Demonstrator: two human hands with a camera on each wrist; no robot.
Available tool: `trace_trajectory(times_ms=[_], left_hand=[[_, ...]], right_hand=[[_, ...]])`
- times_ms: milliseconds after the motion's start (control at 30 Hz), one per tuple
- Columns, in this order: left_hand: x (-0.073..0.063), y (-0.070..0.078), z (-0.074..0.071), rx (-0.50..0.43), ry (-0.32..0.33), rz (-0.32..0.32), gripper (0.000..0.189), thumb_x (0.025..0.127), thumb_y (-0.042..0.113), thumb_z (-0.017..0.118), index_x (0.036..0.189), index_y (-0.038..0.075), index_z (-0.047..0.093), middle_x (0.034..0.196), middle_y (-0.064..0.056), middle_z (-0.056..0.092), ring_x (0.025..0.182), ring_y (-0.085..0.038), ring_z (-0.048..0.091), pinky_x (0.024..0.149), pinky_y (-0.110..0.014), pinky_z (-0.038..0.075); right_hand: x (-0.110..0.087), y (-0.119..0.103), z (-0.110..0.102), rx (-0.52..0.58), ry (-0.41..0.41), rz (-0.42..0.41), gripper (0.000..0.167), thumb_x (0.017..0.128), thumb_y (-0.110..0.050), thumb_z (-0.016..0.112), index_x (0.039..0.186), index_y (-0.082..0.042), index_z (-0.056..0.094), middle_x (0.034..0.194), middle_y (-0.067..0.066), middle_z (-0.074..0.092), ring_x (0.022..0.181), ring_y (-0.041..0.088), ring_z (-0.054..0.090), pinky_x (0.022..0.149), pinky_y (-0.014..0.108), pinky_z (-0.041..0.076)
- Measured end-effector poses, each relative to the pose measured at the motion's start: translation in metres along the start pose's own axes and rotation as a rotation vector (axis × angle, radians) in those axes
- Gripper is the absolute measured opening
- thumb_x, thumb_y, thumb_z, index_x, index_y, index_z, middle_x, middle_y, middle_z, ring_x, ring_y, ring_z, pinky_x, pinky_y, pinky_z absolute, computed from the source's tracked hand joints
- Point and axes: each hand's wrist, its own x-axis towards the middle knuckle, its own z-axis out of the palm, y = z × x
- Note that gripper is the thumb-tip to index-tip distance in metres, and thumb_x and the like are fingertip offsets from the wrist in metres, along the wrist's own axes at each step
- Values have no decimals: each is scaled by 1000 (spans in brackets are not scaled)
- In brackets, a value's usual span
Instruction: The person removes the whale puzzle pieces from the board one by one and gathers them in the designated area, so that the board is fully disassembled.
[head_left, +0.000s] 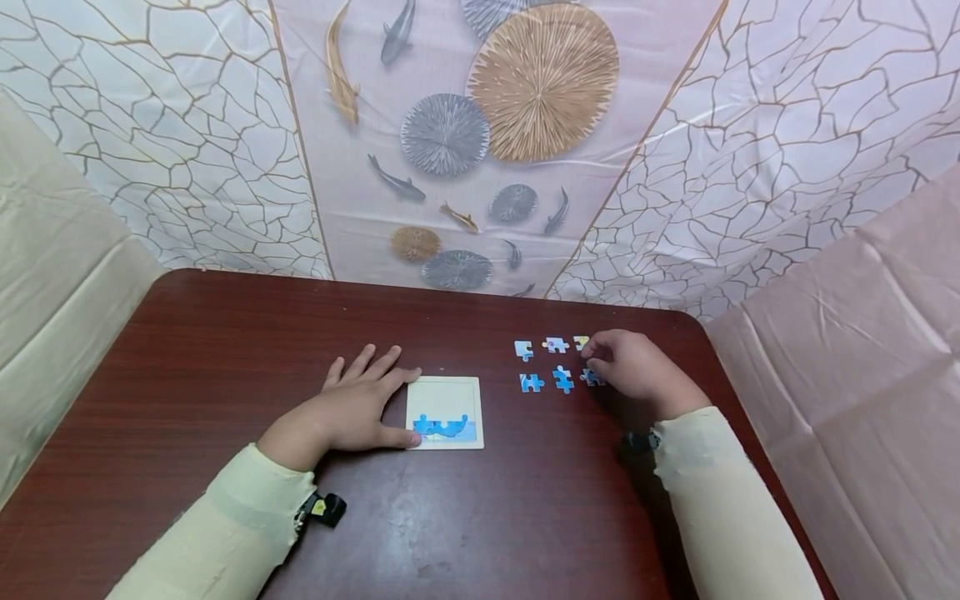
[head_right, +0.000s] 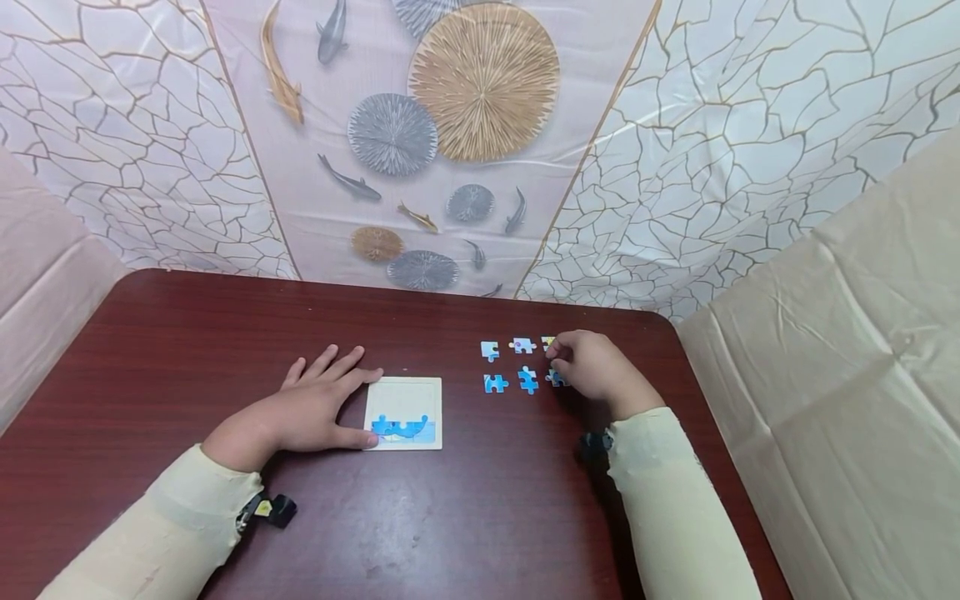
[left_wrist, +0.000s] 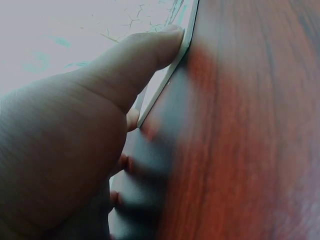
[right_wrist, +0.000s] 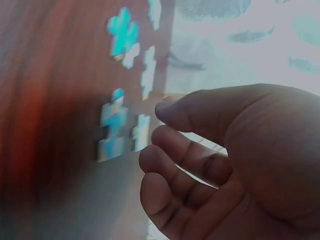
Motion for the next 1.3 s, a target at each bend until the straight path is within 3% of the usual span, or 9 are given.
trace_trajectory(times_ms=[233, 367, 900, 1100, 1300], left_hand=[[-1, 1, -1, 4, -3, 0, 103, 90, 76, 82, 175, 33, 42, 191, -10, 14, 176, -50, 2, 131, -85, 2], [-1, 1, -1, 3, -4, 0, 103, 91, 75, 82, 175, 32, 42, 191, -11, 14, 176, -50, 2, 131, -85, 3], [0, -1, 1, 21, 7, 8, 106, 88, 79, 82, 175, 34, 42, 191, -9, 15, 176, -50, 4, 131, -85, 4], [0, -1, 1, 30, 11, 3, 107, 86, 81, 82, 175, 34, 43, 191, -10, 16, 176, -50, 5, 131, -85, 5], [0, -1, 1, 27, 11, 5, 106, 87, 80, 83, 174, 34, 44, 190, -11, 17, 176, -51, 6, 131, -85, 5]], right_hand=[[-5, -32, -10, -16, 9, -64, 10, 107, -15, 75, 114, -11, 82, 97, 2, 80, 83, 19, 68, 81, 41, 57], [-5, -54, -8, -28, -6, -116, 12, 105, -15, 77, 115, -11, 83, 95, -3, 79, 84, 15, 68, 83, 39, 58], [-7, -140, 23, -57, -67, -408, 12, 100, -10, 81, 111, -11, 86, 102, -4, 80, 95, 15, 72, 93, 40, 63], [-5, -164, 38, -38, -97, -457, 13, 100, -13, 83, 112, -10, 86, 98, -4, 77, 88, 9, 69, 85, 30, 61], [-3, -183, 53, -10, -160, -463, 17, 102, -18, 83, 118, -12, 86, 105, -3, 79, 90, 12, 72, 83, 31, 62]])
